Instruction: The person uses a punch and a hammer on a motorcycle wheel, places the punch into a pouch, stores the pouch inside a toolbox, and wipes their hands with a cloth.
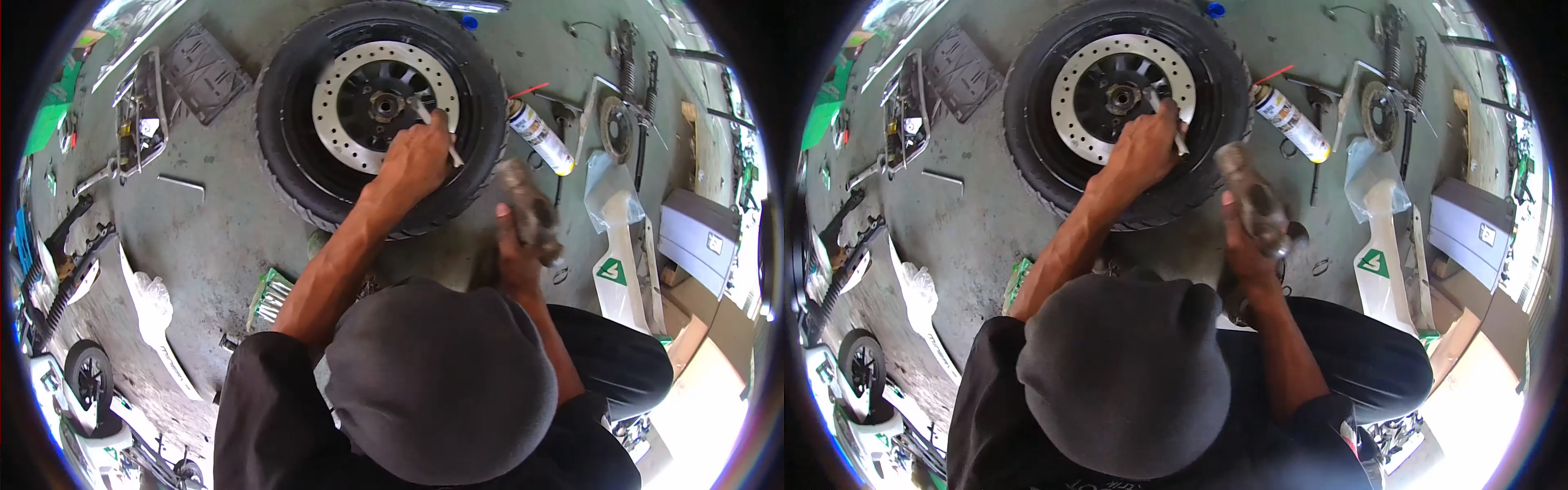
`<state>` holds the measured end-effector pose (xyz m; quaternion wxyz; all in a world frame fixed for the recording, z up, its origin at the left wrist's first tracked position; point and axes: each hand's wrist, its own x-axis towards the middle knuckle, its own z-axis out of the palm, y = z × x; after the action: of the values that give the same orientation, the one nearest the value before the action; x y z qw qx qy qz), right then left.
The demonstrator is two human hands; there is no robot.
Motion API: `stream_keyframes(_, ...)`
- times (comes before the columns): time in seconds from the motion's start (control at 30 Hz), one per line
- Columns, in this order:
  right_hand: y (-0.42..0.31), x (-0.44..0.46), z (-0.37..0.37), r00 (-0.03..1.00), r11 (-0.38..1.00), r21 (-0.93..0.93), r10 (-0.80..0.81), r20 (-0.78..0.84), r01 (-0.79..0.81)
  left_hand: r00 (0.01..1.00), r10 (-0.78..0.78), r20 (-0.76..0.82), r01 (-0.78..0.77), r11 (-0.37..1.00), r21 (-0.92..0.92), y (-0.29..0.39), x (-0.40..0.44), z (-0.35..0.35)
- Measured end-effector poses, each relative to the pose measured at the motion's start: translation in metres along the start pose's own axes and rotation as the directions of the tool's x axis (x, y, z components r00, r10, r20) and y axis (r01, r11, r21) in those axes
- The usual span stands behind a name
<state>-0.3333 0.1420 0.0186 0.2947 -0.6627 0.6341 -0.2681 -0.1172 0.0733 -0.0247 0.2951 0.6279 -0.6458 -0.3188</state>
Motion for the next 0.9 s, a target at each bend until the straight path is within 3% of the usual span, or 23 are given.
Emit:
stream_keyframes(0.03,-0.022,0.005,-0.009,0.955,0.957,-0.014,0.291,0.064,-0.291,0.999,0.045,-0.028,-0.045,0.999,0.007,-0.005,-0.005,0.008)
stream_keyframes(0.07,0.004,0.006,-0.017,0.981,0.877,-0.44,-0.168,0.098,0.194,0.975,0.173,-0.139,-0.165,0.984,0.068,-0.007,-0.014,0.011)
stream_keyframes(0.1,0.01,0.015,-0.021,0.965,0.84,-0.478,-0.247,0.085,0.257,0.981,0.137,-0.136,-0.133,0.99,0.039,-0.005,-0.019,0.011)
stream_keyframes(0.2,-0.01,0.051,-0.043,0.985,0.918,-0.366,-0.17,-0.008,0.156,0.998,0.02,-0.067,-0.03,0.988,-0.154,0.0,-0.037,-0.019)
stream_keyframes(0.27,-0.027,0.07,-0.063,0.99,0.94,-0.325,-0.127,-0.059,0.101,0.997,-0.049,-0.064,0.037,0.982,-0.184,-0.003,-0.049,-0.062)
stream_keyframes(0.37,-0.055,0.093,-0.111,0.99,0.902,-0.414,-0.141,-0.022,0.119,0.95,-0.137,-0.28,0.118,0.99,-0.08,-0.049,-0.069,-0.106)
stream_keyframes(0.4,-0.078,0.106,-0.126,0.955,0.831,-0.475,-0.285,0.088,0.292,0.929,-0.087,-0.36,0.079,0.996,-0.036,-0.075,-0.076,-0.123)
stream_keyframes(0.43,-0.06,0.119,-0.156,0.953,0.831,-0.467,-0.283,0.113,0.302,0.912,-0.147,-0.384,0.168,0.986,0.022,-0.095,-0.08,-0.144)
stream_keyframes(0.5,-0.045,0.138,-0.224,0.842,0.601,-0.592,-0.424,0.334,0.537,0.852,-0.419,-0.313,0.451,0.892,0.033,-0.14,-0.085,-0.19)
stream_keyframes(0.53,-0.04,0.148,-0.256,0.761,0.463,-0.611,-0.482,0.434,0.642,0.867,-0.335,-0.37,0.412,0.898,0.153,-0.176,-0.09,-0.206)
stream_keyframes(0.57,-0.035,0.153,-0.276,0.755,0.318,-0.706,-0.457,0.471,0.633,0.858,-0.344,-0.382,0.47,0.827,0.311,-0.209,-0.094,-0.223)
stream_keyframes(0.6,-0.026,0.159,-0.292,0.77,0.25,-0.749,-0.404,0.494,0.613,0.891,-0.291,-0.348,0.427,0.797,0.427,-0.241,-0.101,-0.245)
stream_keyframes(0.63,-0.018,0.165,-0.307,0.782,0.177,-0.783,-0.35,0.516,0.596,0.898,-0.291,-0.331,0.422,0.786,0.453,-0.274,-0.106,-0.264)
stream_keyframes(0.67,-0.008,0.171,-0.321,0.806,0.191,-0.791,-0.269,0.527,0.581,0.878,-0.393,-0.272,0.477,0.687,0.548,-0.277,-0.103,-0.289)
stream_keyframes(0.73,0.016,0.181,-0.339,0.844,0.242,-0.808,-0.156,0.513,0.536,0.863,-0.415,-0.289,0.498,0.6,0.626,-0.298,-0.098,-0.321)
stream_keyframes(0.8,0.051,0.18,-0.347,0.88,0.317,-0.825,-0.087,0.467,0.468,0.862,-0.42,-0.285,0.498,0.597,0.629,-0.309,-0.093,-0.342)
stream_keyframes(0.9,0.084,0.174,-0.351,0.863,0.315,-0.812,-0.051,0.502,0.491,0.894,-0.402,-0.195,0.43,0.653,0.624,-0.311,-0.091,-0.34)
